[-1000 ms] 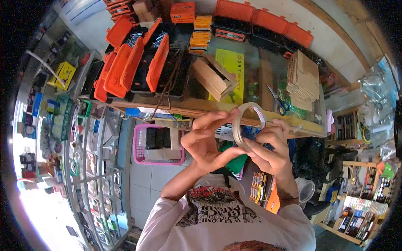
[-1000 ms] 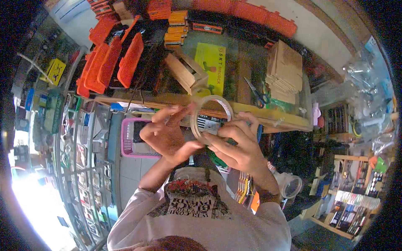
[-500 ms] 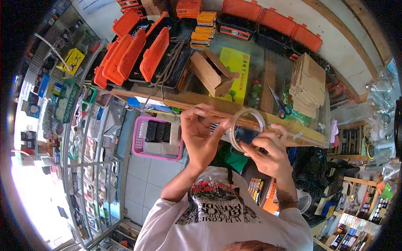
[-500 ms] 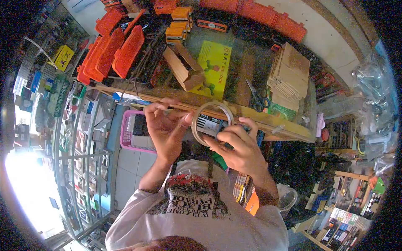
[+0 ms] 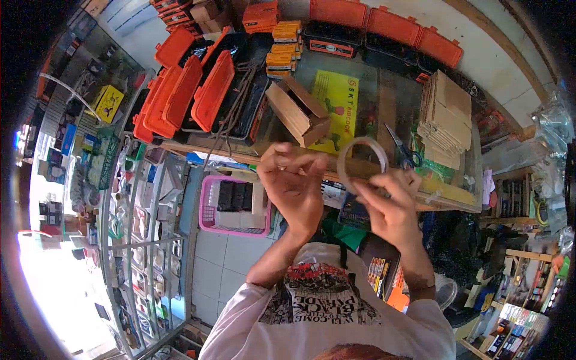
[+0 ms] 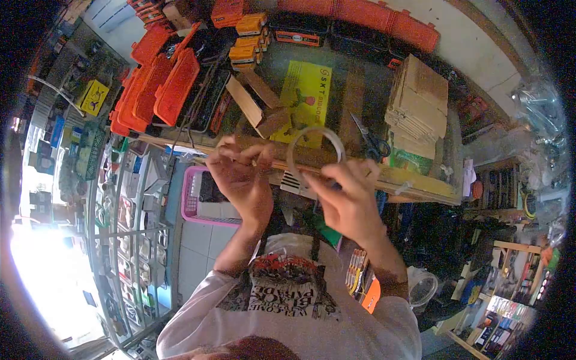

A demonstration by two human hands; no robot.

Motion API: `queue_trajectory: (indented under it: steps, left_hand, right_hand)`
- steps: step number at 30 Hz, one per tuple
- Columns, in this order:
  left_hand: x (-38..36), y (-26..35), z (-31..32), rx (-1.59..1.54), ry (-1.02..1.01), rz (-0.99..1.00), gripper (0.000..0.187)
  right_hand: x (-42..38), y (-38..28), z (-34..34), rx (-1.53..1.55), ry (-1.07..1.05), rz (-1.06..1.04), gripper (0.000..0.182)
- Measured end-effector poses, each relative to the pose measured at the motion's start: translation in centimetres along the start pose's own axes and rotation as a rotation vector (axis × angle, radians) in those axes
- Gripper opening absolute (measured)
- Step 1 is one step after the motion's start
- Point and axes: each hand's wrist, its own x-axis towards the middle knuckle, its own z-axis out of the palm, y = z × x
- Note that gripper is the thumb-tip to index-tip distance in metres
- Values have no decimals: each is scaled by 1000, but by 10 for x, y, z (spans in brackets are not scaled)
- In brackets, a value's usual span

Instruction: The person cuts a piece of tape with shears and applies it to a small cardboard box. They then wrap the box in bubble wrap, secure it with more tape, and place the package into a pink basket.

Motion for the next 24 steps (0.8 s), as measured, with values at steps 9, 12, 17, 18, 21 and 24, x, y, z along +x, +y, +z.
queue_trajectory:
  steps: [9,12,17,18,21,24]
  left_hand:
    - [55,-15,-42,636,-403,454,41]
    - [62,-14,-43,778,-497,360,39]
    - [63,-33,-55,751,-520,434,37]
    - [63,-34,-56,757,-532,424,35]
    - [65,-36,-55,775,-559,408,32]
    - [67,-33,-52,799,-566,408,34]
  right_hand:
    - [41,74,17,-195,-33,71,33]
    - [49,70,22,-218,-37,104,29]
    - [73,43,32,2,73,34,31]
    - [78,42,35,23,87,-7,32]
    - [96,45,40,54,110,-121,34]
    - [108,45,42,30,77,-207,35]
